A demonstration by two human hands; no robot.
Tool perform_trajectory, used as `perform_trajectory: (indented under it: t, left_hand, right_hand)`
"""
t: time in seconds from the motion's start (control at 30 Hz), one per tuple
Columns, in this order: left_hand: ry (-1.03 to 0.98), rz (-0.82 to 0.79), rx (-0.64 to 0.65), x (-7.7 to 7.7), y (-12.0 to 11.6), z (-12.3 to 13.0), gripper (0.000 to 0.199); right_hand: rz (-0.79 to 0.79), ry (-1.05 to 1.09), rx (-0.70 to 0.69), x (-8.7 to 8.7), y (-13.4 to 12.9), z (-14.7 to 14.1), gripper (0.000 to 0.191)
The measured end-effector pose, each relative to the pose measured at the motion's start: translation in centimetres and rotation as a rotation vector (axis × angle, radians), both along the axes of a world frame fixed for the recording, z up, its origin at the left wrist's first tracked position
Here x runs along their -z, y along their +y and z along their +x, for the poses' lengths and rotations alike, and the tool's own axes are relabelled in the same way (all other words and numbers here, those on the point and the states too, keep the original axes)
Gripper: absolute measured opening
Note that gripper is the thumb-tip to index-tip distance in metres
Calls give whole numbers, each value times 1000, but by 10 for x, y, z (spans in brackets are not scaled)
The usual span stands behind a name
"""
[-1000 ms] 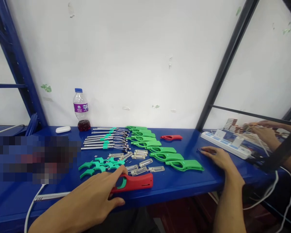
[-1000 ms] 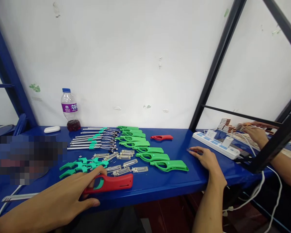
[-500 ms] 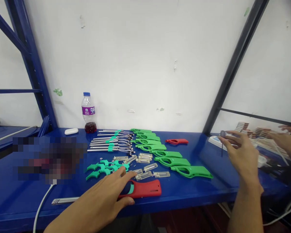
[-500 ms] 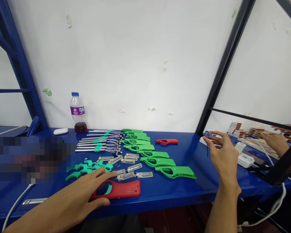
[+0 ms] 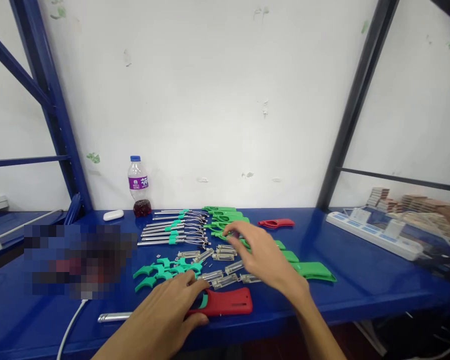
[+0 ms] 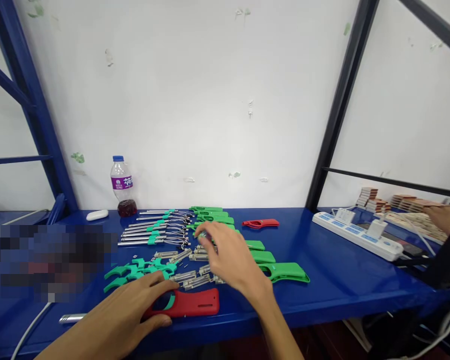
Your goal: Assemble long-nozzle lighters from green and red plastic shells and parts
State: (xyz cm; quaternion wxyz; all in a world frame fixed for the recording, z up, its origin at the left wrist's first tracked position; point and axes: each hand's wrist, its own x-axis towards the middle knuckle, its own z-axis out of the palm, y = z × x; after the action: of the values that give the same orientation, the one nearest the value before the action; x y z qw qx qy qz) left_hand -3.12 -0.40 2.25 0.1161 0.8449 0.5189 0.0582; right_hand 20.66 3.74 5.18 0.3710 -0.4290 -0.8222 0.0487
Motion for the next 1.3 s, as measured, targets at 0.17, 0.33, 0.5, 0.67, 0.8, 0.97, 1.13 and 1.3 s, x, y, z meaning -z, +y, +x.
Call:
perform_trajectory:
  t: [0.17,0.33,0.5,0.67,0.8,0.97,1.13,1.3]
  left_hand:
    - [-33,42,-6,6,2,-4,48]
    - [-24,29,-2,9,2,-6,49]
    - [-56,42,-9,11,1,-8,61]
    - [-57,14,-16,10,1,-8,59]
    - [-48,19,-20,13,2,-10,60]
    - [-62,32,-11,8,-1,-8,49]
    - [-18,-15,-2,-7,-1,0,38]
    - [-62,36,7,-2,-2,-3,39]
  right_hand:
    - [-98,-277,-9,18,10,-19,9]
    - [-96,-368,-6,30,19,-25,13]
    - [-79,-421,28,34,21,-30,11]
    - [-45,-458,47,37,21,-33,12]
    - [-47,-437,40,38,22,-30,13]
    - [-99,-221,-11,33,22,-24,12]
    - [-159,-79,-39,26,21,-22,11]
    - [-152,2,-107,21,16,-24,12]
